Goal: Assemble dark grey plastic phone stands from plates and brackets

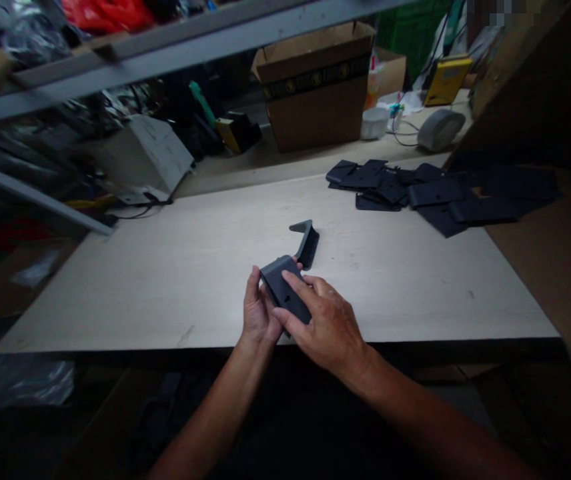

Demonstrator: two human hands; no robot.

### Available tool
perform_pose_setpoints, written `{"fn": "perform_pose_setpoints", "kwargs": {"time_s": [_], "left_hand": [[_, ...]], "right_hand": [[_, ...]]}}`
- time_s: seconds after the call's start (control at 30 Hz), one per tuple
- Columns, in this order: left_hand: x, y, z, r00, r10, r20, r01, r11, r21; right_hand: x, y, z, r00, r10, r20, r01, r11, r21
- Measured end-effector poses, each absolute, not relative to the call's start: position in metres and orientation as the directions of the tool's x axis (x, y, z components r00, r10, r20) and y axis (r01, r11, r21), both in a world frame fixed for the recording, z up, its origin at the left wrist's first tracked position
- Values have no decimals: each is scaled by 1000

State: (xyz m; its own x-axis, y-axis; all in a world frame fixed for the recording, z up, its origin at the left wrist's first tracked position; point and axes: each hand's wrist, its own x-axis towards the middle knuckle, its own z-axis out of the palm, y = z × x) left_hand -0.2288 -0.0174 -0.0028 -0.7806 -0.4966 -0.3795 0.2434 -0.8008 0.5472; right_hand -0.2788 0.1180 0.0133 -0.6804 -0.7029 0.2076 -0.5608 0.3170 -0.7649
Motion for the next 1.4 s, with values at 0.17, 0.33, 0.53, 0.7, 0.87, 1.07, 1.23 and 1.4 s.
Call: {"fn": "perform_pose_setpoints", "kwargs": {"time_s": [0.17, 0.33, 0.53, 0.7, 0.87, 1.07, 1.23, 1.4], "left_hand": [[-228, -15, -2, -797, -504, -332, 237, -768, 595], [-226, -11, -1, -784, -534, -316, 232, -724, 649], [-223, -14, 13, -820, -496, -286, 226, -740, 633], [-224, -12, 14, -868, -478, -138, 295, -718, 630], [-223, -2, 8, -903, -424, -73, 270, -690, 672], [-229, -10, 19, -893, -405, -198, 235, -793, 562], [-237, -20, 38, -743, -547, -386, 267, -771, 579], [-236, -8, 45, -701, -644, -307, 275, -641, 716]], "right_hand": [[-275, 116, 11, -666, -719, 198, -578, 329, -747], [-272, 114, 14, -663, -726, 183, -587, 352, -729], [-284, 115, 18, -715, -675, 181, -403, 187, -896], [-307, 108, 17, -738, -675, 0, 21, -23, -1000], [-310, 104, 19, -628, -775, -69, 207, -81, -975], [-298, 110, 19, -577, -816, -40, 248, -127, -960], [-282, 117, 12, -604, -797, 8, 73, -65, -995], [-272, 116, 13, -712, -695, 103, -45, -102, -994]]}}
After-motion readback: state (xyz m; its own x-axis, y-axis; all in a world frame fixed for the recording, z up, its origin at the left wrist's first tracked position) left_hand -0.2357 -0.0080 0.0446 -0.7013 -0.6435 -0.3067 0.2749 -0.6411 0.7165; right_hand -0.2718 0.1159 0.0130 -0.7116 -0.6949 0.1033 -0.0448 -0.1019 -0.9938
